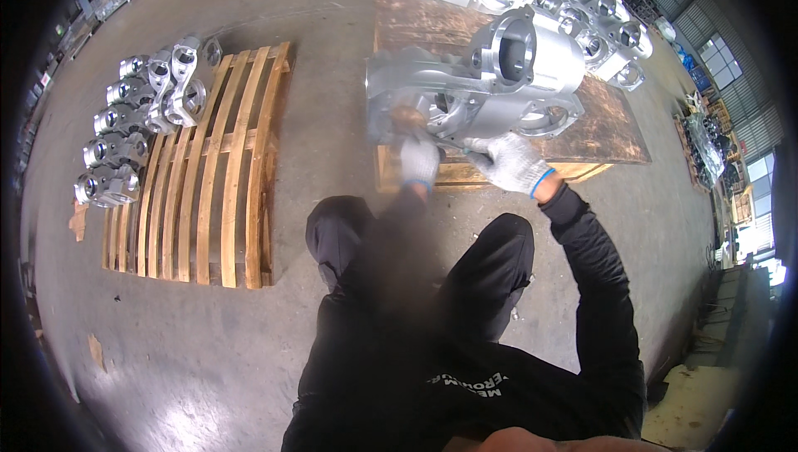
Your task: The person deburrs and smooths the edges of a large metal casting using a metal file. They rotate the part to access different edges and file them, then place the finished part on a wooden pallet with other similar parts.
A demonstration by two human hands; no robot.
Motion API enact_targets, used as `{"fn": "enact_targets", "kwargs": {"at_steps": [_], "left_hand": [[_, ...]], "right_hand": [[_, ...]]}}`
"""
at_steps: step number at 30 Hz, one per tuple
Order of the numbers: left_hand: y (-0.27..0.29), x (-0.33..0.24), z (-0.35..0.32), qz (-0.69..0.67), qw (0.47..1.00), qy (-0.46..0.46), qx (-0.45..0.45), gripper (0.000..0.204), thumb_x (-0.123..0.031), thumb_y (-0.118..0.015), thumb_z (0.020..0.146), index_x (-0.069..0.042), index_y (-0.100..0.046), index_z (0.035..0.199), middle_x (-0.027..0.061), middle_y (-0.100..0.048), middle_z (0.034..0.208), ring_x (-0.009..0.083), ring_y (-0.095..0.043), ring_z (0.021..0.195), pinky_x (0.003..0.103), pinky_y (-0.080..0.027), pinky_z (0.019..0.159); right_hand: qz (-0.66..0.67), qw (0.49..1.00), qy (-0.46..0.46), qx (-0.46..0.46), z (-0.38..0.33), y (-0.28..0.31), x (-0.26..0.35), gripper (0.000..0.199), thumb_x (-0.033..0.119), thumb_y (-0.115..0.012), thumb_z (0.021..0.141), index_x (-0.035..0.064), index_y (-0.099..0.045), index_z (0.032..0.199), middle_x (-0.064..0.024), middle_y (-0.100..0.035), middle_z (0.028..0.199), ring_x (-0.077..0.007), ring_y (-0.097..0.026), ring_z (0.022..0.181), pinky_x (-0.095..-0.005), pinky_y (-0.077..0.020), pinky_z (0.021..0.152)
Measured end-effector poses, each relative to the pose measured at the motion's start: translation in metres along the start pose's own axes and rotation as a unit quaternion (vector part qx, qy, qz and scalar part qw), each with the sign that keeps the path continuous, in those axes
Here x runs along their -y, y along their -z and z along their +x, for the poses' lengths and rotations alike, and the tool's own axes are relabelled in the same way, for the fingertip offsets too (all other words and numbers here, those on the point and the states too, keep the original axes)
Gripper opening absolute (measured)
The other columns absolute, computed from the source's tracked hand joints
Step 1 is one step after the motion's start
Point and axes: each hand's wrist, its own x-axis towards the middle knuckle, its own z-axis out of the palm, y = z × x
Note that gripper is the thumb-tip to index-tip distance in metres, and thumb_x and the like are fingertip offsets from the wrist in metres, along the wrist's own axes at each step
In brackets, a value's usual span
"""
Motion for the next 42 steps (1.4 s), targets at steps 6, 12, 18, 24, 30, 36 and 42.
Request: {"fn": "enact_targets", "kwargs": {"at_steps": [6,12,18,24,30,36,42], "left_hand": [[-0.016,-0.006,0.004,-0.146,0.976,0.164,-0.006,0.046,-0.041,-0.052,0.106,0.000,-0.064,0.090,0.0170,-0.068,0.074,0.0269,-0.065,0.058,0.043,-0.048,0.050],[-0.019,-0.003,-0.003,-0.290,0.949,0.115,0.033,0.044,-0.041,-0.047,0.108,-0.001,-0.058,0.095,0.0119,-0.063,0.066,0.0215,-0.058,0.045,0.037,-0.042,0.040],[-0.009,-0.025,0.001,-0.455,0.836,0.306,0.006,0.043,-0.041,-0.047,0.109,-0.002,-0.057,0.096,0.0076,-0.058,0.064,0.0183,-0.055,0.046,0.035,-0.041,0.040],[-0.016,-0.035,-0.005,-0.408,0.856,0.308,0.074,0.044,-0.044,-0.046,0.109,-0.004,-0.057,0.095,0.0051,-0.055,0.064,0.0168,-0.054,0.047,0.033,-0.040,0.041],[-0.031,-0.015,-0.012,-0.343,0.931,0.117,0.050,0.045,-0.046,-0.044,0.109,-0.006,-0.057,0.094,0.0042,-0.054,0.061,0.0159,-0.052,0.045,0.032,-0.039,0.039],[-0.036,-0.042,-0.010,-0.409,0.849,0.313,0.119,0.043,-0.046,-0.044,0.109,-0.008,-0.058,0.095,0.0049,-0.055,0.061,0.0158,-0.052,0.044,0.033,-0.038,0.038],[-0.025,-0.032,-0.008,-0.369,0.862,0.340,0.071,0.044,-0.040,-0.048,0.107,-0.004,-0.062,0.086,0.0067,-0.060,0.066,0.0171,-0.055,0.046,0.035,-0.038,0.041]], "right_hand": [[-0.085,0.994,0.010,0.062,0.013,0.027,-0.002,0.032,0.025,-0.067,0.096,0.0106,-0.075,0.123,-0.0246,-0.072,0.092,-0.0439,-0.070,0.082,-0.0510,-0.0553,0.074],[-0.077,0.992,0.025,0.100,0.029,0.036,0.001,0.030,0.025,-0.067,0.094,0.0128,-0.077,0.120,-0.0224,-0.073,0.089,-0.0421,-0.071,0.079,-0.0511,-0.0557,0.073],[-0.143,0.985,0.044,0.088,0.039,0.047,0.009,0.028,0.024,-0.069,0.092,0.0154,-0.079,0.116,-0.0197,-0.073,0.086,-0.0406,-0.071,0.079,-0.0513,-0.0553,0.072],[-0.198,0.972,0.036,0.120,0.035,0.057,0.014,0.026,0.025,-0.070,0.090,0.0166,-0.080,0.113,-0.0191,-0.072,0.083,-0.0405,-0.070,0.077,-0.0503,-0.0546,0.070],[-0.178,0.974,0.018,0.138,0.034,0.054,0.007,0.035,0.021,-0.068,0.081,0.0154,-0.079,0.114,-0.0189,-0.074,0.096,-0.0387,-0.072,0.091,-0.0503,-0.0568,0.079],[-0.215,0.972,0.019,0.097,0.014,0.053,0.012,0.020,0.016,-0.065,0.081,0.0096,-0.078,0.095,-0.0176,-0.074,0.087,-0.0394,-0.072,0.085,-0.0493,-0.0573,0.075],[-0.182,0.980,-0.039,0.065,0.002,0.019,0.029,0.022,0.016,-0.065,0.084,0.0110,-0.077,0.102,-0.0174,-0.074,0.086,-0.0405,-0.072,0.084,-0.0511,-0.0571,0.076]]}}
